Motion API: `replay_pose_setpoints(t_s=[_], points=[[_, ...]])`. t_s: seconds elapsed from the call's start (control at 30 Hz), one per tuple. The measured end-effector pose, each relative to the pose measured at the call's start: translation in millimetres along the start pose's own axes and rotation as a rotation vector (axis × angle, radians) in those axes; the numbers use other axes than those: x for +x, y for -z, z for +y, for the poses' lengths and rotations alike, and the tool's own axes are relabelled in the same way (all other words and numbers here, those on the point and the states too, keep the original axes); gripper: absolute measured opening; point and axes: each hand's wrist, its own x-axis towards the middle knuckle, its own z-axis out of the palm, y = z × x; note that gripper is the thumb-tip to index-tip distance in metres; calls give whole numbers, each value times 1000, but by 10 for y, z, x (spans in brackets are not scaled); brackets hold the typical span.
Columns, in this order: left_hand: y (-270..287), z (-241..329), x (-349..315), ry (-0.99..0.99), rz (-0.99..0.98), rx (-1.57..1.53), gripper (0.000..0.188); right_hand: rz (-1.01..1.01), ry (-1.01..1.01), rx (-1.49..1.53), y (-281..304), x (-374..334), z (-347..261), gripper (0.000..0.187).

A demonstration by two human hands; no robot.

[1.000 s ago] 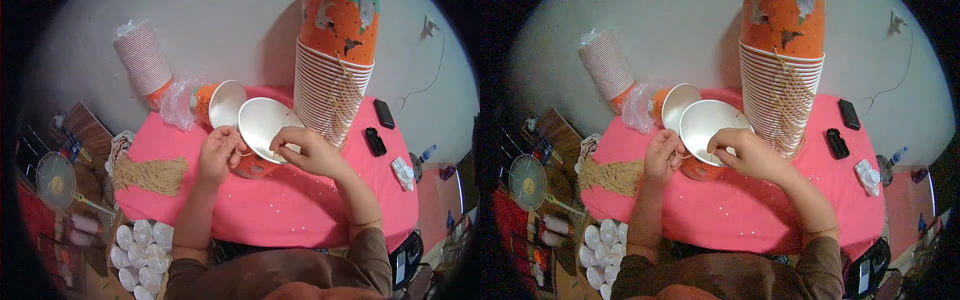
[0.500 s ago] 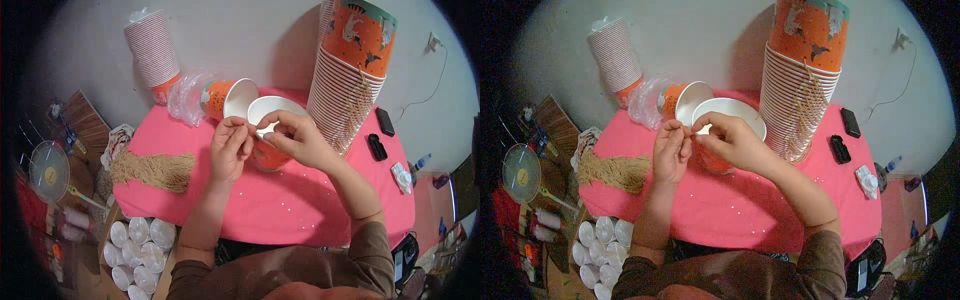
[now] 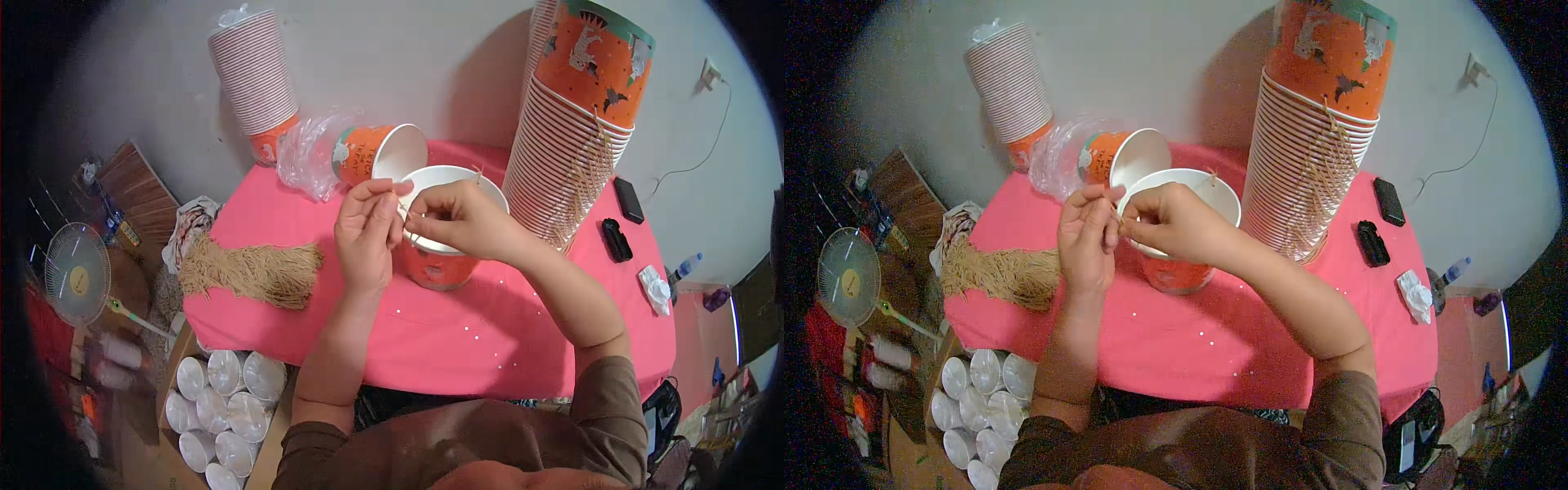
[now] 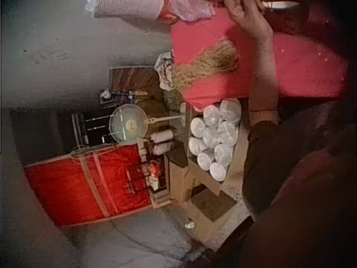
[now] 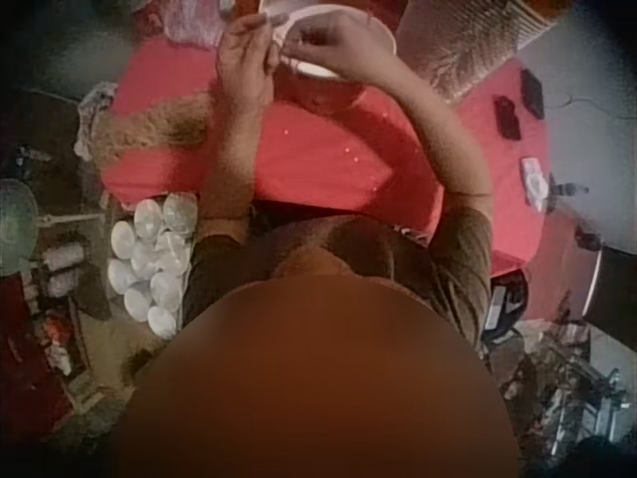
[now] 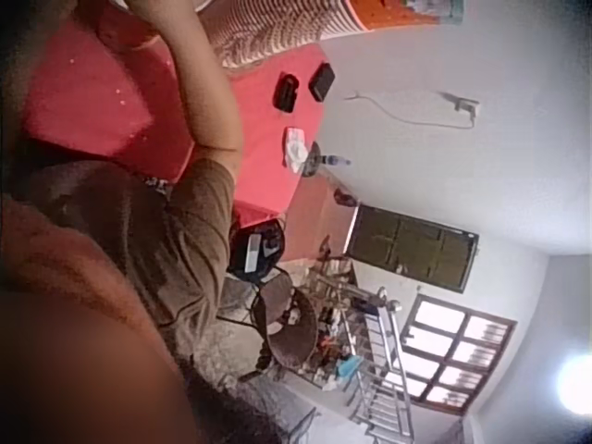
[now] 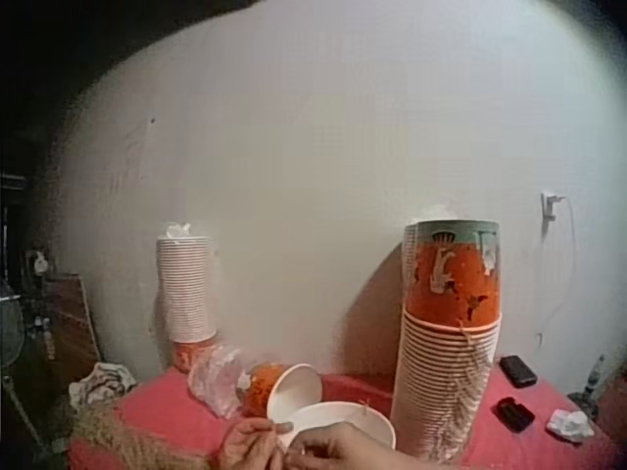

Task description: Manually attaching string handles to plastic buckets at a manufacturing workstation.

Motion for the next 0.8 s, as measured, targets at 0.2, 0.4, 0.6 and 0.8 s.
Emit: replay_pose_setpoints(t_s=[0.2, 0.4, 0.6, 0.8], points=[[-87, 61, -63, 452, 5, -48, 25, 241, 39, 266, 16, -98, -38, 10], [-142, 24, -112, 462, -16, 41, 24, 276, 23, 523, 9, -164, 108, 11], [-68, -23, -133, 401, -118, 114, 15, 361, -65, 636, 140, -240, 84, 10], [-72, -4, -147, 360, -118, 240, 14, 300, -61, 495, 181, -313, 0, 10]])
